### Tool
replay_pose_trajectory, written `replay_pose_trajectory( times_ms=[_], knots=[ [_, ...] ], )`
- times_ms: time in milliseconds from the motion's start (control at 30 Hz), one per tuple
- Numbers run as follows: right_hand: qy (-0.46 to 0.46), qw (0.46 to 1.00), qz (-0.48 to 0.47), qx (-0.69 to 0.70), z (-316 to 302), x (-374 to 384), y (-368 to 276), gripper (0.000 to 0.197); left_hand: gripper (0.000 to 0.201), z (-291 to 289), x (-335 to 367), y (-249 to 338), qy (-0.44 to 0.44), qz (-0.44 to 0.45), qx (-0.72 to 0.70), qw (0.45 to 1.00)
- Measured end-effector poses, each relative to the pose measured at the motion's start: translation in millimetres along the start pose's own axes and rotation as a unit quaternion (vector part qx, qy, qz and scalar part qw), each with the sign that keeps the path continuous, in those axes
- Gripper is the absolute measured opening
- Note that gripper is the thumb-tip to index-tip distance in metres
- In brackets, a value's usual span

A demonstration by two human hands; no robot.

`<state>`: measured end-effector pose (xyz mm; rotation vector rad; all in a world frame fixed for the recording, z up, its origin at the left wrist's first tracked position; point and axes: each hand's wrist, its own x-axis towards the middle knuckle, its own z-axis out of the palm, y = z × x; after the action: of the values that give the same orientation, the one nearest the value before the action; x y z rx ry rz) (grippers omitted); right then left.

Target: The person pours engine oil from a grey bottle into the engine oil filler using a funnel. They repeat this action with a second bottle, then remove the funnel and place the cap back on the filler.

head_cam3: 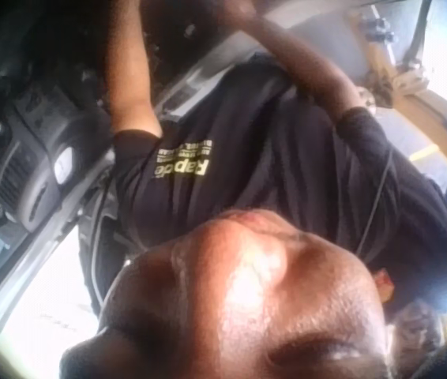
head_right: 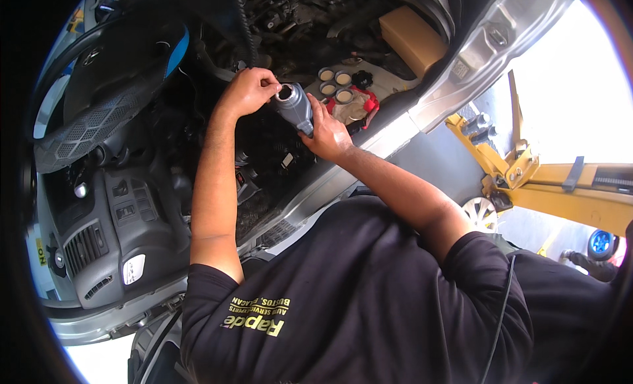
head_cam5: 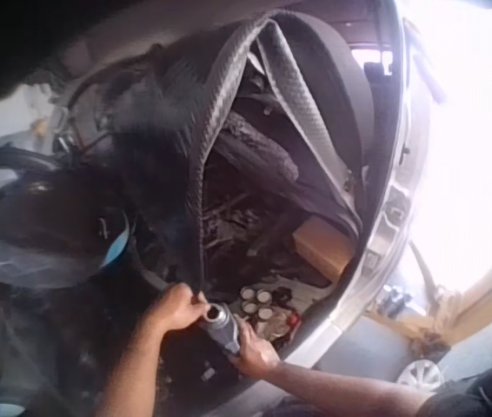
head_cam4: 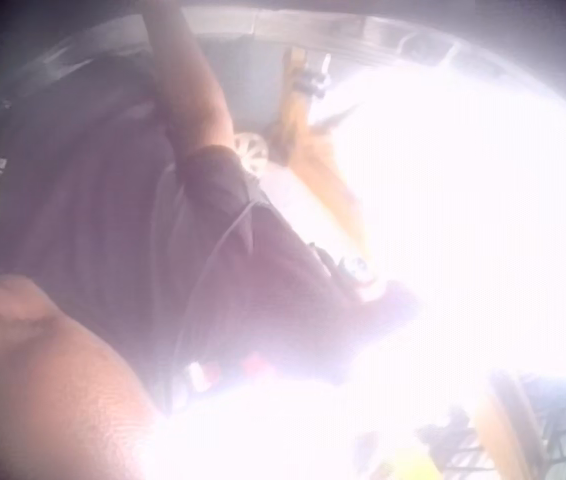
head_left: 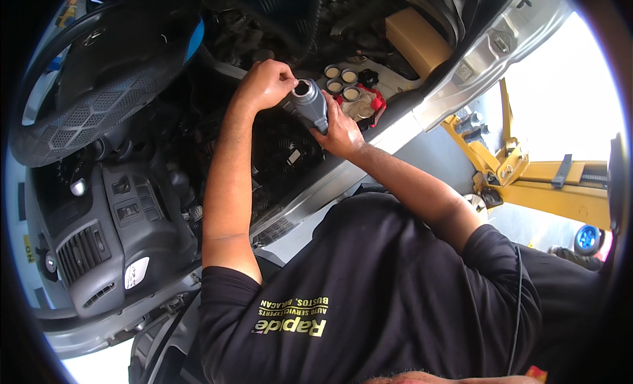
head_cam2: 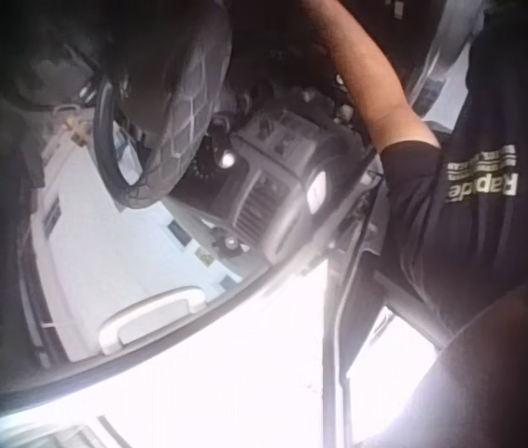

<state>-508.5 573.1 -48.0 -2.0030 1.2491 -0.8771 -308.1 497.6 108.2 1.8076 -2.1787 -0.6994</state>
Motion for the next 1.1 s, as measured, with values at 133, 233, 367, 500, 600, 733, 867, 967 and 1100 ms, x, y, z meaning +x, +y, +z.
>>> replay_pose_trajectory(
  times_ms=[133,233,367,500,600,733,867,967,1100],
  knots=[
    [-0.005,1.0,0.012,0.001,-3,-1,-3,0.104,0.015,11,7,-9,0.015,0.088,-0.046,0.995],
    [0.017,1.0,0.003,0.001,-6,-2,-4,0.103,0.013,17,12,-16,0.032,0.159,-0.01,0.987],
    [0.011,1.0,0.014,0.004,-9,-6,-1,0.103,0.016,28,0,-31,0.067,0.155,-0.094,0.981],
    [0.009,0.998,0.023,0.05,-3,-11,7,0.102,0.054,68,-30,-48,0.084,0.05,-0.359,0.928],
    [0.036,0.995,0.001,0.095,8,-13,15,0.104,0.112,101,-31,-54,0.091,0.085,-0.391,0.912],
    [0.052,0.99,0.006,0.131,23,-19,26,0.11,0.144,119,-19,-58,0.045,0.125,-0.479,0.868],
    [0.082,0.987,0.05,0.129,36,-23,28,0.115,0.141,124,-20,-57,0.044,0.104,-0.482,0.869],
    [0.105,0.987,0.053,0.108,40,-21,28,0.11,0.137,128,-25,-52,0.081,0.083,-0.468,0.876],
    [0.127,0.983,0.01,0.13,29,-7,29,0.098,0.141,123,-29,-39,0.106,0.079,-0.454,0.881]
  ],
)
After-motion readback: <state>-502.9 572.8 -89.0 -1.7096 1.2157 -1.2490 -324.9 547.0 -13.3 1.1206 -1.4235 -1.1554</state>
